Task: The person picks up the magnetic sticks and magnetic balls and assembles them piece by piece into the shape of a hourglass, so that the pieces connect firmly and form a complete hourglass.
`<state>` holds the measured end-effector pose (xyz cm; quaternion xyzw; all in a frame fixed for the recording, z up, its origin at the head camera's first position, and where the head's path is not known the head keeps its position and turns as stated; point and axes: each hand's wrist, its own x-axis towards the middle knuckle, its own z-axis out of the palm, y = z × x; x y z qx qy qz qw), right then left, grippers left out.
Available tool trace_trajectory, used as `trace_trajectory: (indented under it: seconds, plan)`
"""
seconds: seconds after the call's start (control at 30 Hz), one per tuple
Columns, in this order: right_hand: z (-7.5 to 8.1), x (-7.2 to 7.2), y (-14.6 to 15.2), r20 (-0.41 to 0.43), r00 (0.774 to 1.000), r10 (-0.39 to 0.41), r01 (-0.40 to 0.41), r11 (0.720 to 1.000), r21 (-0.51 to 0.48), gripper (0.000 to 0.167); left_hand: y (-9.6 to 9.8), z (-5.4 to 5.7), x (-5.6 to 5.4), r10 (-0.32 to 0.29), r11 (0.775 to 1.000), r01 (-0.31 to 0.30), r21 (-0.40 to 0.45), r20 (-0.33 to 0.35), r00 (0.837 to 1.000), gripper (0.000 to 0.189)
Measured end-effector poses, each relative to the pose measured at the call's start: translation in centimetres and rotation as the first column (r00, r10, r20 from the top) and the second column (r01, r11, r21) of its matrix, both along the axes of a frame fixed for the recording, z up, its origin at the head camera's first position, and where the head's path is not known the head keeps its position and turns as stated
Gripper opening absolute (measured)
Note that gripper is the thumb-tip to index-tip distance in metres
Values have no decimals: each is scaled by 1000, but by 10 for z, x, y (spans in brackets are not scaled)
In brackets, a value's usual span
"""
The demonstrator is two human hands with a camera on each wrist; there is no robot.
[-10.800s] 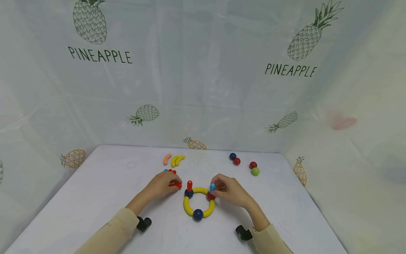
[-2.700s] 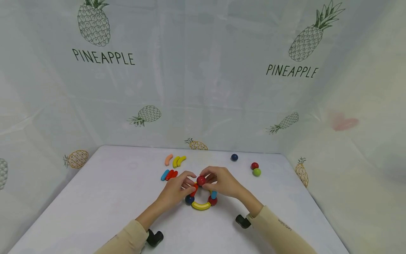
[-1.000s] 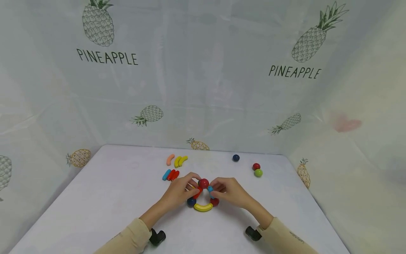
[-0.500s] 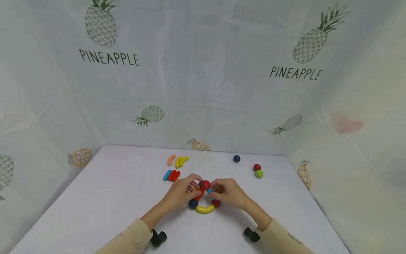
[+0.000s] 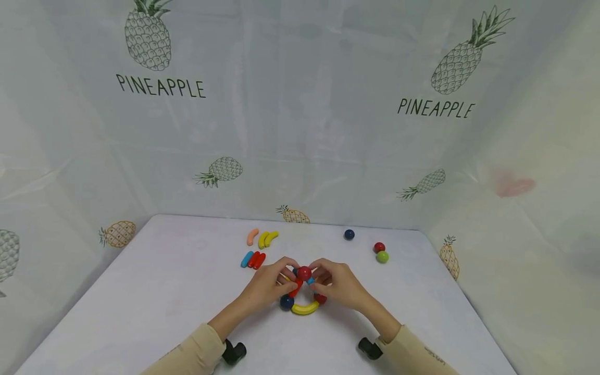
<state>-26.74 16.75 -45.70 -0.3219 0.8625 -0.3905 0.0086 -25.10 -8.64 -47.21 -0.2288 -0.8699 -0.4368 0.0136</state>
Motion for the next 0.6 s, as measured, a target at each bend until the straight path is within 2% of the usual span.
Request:
trace_trajectory:
  seconds: [0.13,0.37,0.47,0.6]
  plan:
    - [2,1,-4,8,1000,-1,1,1000,-16,42,0,0,0,-5,1000,5,10,9,1000,39]
    - [1,-2,-8,-9,1000,-14,14,1000,-23,38,-6,3,-1,-28,1000,27,15,52,998,40]
    - [1,-2,-7,-4,1000,-14,14,1000,-21,38,-15,6,-7,-5,1000,4,11,56,998,40]
    - [2,-3,-5,3,1000,-11,11,1000,-13,37,-34,9,-21,80,997,-80,-4,32,996,39]
